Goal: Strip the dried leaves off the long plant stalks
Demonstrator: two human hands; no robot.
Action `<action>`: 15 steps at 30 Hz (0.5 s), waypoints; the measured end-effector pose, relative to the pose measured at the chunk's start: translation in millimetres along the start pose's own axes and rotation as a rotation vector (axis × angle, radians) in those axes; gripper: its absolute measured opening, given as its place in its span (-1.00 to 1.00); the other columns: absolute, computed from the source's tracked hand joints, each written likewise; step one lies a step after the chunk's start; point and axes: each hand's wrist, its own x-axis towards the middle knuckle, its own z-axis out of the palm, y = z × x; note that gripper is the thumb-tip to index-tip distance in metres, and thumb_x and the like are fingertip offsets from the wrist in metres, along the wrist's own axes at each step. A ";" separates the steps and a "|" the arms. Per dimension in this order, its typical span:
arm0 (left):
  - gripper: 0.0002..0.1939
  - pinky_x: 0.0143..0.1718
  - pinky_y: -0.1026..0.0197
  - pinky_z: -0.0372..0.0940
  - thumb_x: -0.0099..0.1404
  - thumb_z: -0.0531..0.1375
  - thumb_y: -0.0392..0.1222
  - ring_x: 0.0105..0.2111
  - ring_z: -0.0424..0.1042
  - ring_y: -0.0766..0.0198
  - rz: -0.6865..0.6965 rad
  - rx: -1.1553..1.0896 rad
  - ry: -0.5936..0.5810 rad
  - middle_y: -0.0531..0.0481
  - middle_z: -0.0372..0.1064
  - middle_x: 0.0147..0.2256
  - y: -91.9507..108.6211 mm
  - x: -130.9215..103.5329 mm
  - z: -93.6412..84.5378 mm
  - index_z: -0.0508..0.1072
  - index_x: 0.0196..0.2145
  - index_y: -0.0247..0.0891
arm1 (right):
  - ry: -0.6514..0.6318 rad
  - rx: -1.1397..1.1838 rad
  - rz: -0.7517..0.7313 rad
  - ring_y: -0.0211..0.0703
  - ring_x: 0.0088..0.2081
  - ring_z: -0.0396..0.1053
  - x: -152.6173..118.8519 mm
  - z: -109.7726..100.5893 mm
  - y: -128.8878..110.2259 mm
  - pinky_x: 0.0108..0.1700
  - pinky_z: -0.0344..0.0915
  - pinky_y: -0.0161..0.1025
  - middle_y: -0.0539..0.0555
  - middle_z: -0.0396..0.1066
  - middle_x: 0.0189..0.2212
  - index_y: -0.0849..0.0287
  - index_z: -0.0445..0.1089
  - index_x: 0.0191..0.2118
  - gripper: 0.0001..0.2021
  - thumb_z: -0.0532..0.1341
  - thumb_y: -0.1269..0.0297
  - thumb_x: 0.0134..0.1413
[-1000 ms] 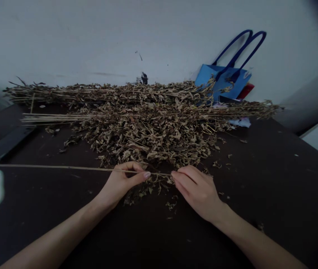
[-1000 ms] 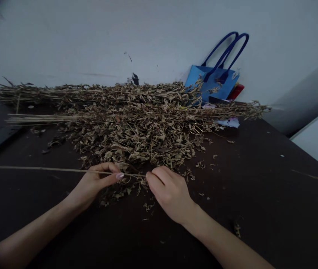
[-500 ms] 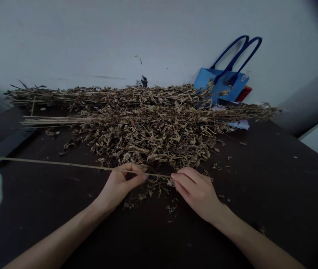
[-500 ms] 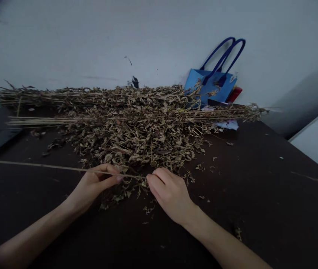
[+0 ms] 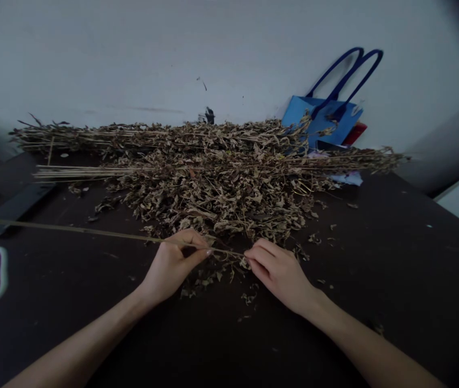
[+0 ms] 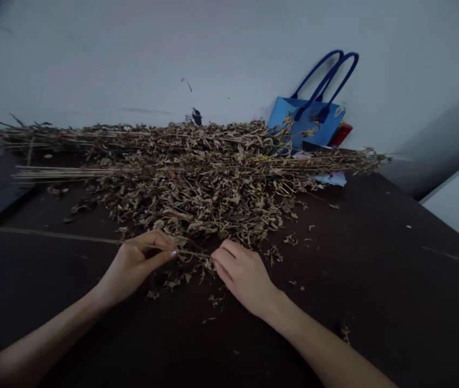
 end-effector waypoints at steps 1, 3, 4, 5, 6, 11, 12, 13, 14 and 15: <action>-0.88 -0.18 0.16 0.25 0.20 0.19 -0.22 -0.27 0.39 0.19 0.004 0.015 0.004 -0.05 0.40 -0.36 0.7 0.2 -0.2 0.44 -0.47 -0.27 | -0.007 0.008 0.008 -0.30 -0.39 0.28 0.2 -0.1 -0.2 -0.35 0.23 -0.35 0.04 0.30 -0.38 0.18 0.34 -0.30 -0.84 0.03 0.45 0.18; -0.90 -0.20 0.16 0.25 0.19 0.19 -0.24 -0.29 0.39 0.19 0.015 0.042 0.014 -0.05 0.40 -0.37 2.6 0.7 -0.4 0.44 -0.47 -0.27 | -0.020 0.043 0.019 -0.30 -0.40 0.27 1.1 -0.4 -1.2 -0.37 0.21 -0.35 0.03 0.29 -0.39 0.18 0.33 -0.30 -0.84 0.02 0.45 0.18; -0.90 -0.21 0.17 0.26 0.19 0.20 -0.24 -0.30 0.39 0.20 0.023 0.053 0.014 -0.05 0.40 -0.38 3.4 1.2 -0.8 0.44 -0.47 -0.26 | -0.026 0.067 0.025 -0.30 -0.41 0.25 1.6 -0.8 -1.9 -0.38 0.20 -0.35 0.03 0.28 -0.40 0.18 0.32 -0.31 -0.84 0.02 0.46 0.18; -0.89 -0.23 0.17 0.26 0.19 0.19 -0.24 -0.32 0.39 0.20 0.033 0.064 0.018 -0.04 0.40 -0.40 3.9 1.9 -1.6 0.44 -0.48 -0.26 | -0.031 0.096 0.029 -0.31 -0.42 0.24 2.3 -1.3 -2.6 -0.39 0.19 -0.36 0.02 0.27 -0.41 0.18 0.31 -0.32 -0.84 0.02 0.46 0.18; -0.88 -0.25 0.18 0.27 0.19 0.18 -0.25 -0.34 0.39 0.21 0.046 0.080 0.030 -0.03 0.40 -0.41 3.9 2.6 -2.9 0.43 -0.49 -0.26 | -0.035 0.126 0.033 -0.31 -0.43 0.24 2.9 -2.0 -3.4 -0.40 0.18 -0.36 0.02 0.26 -0.41 0.18 0.30 -0.33 -0.85 0.01 0.47 0.17; -0.85 -0.32 0.20 0.26 0.19 0.18 -0.21 -0.39 0.38 0.23 0.080 0.203 0.203 -0.03 0.39 -0.43 -2.7 7.6 -16.5 0.42 -0.51 -0.26 | 0.001 0.233 0.064 -0.32 -0.44 0.23 5.0 -8.1 -3.7 -0.39 0.18 -0.36 0.02 0.25 -0.42 0.18 0.28 -0.34 -0.85 0.01 0.49 0.15; -0.86 -0.34 0.21 0.27 0.18 0.18 -0.19 -0.39 0.39 0.23 0.068 0.209 0.227 -0.04 0.40 -0.41 -4.3 8.3 -19.1 0.43 -0.50 -0.27 | 0.020 0.241 0.073 -0.32 -0.44 0.23 5.3 -9.4 -2.9 -0.39 0.18 -0.35 0.02 0.25 -0.42 0.17 0.27 -0.34 -0.85 0.01 0.48 0.15; -0.86 -0.36 0.22 0.27 0.18 0.19 -0.17 -0.39 0.40 0.22 0.054 0.215 0.231 -0.05 0.41 -0.39 -5.6 8.8 -21.0 0.44 -0.47 -0.27 | 0.034 0.247 0.085 -0.31 -0.44 0.23 5.7 -10.6 -2.0 -0.39 0.19 -0.34 0.02 0.24 -0.43 0.17 0.27 -0.34 -0.85 0.01 0.47 0.15; -0.85 -0.36 0.23 0.28 0.19 0.18 -0.15 -0.38 0.41 0.21 0.046 0.230 0.217 -0.06 0.43 -0.37 -6.6 9.1 -22.1 0.46 -0.45 -0.27 | 0.048 0.251 0.099 -0.30 -0.44 0.23 6.0 -11.6 -0.9 -0.39 0.19 -0.34 0.02 0.24 -0.43 0.17 0.27 -0.35 -0.86 0.01 0.47 0.15; -0.85 -0.36 0.23 0.29 0.20 0.17 -0.14 -0.34 0.42 0.20 0.043 0.255 0.184 -0.07 0.44 -0.34 -7.2 9.1 -22.4 0.48 -0.41 -0.26 | 0.057 0.253 0.115 -0.30 -0.44 0.23 6.4 -12.4 0.1 -0.38 0.19 -0.33 0.02 0.24 -0.44 0.17 0.28 -0.35 -0.86 0.01 0.46 0.15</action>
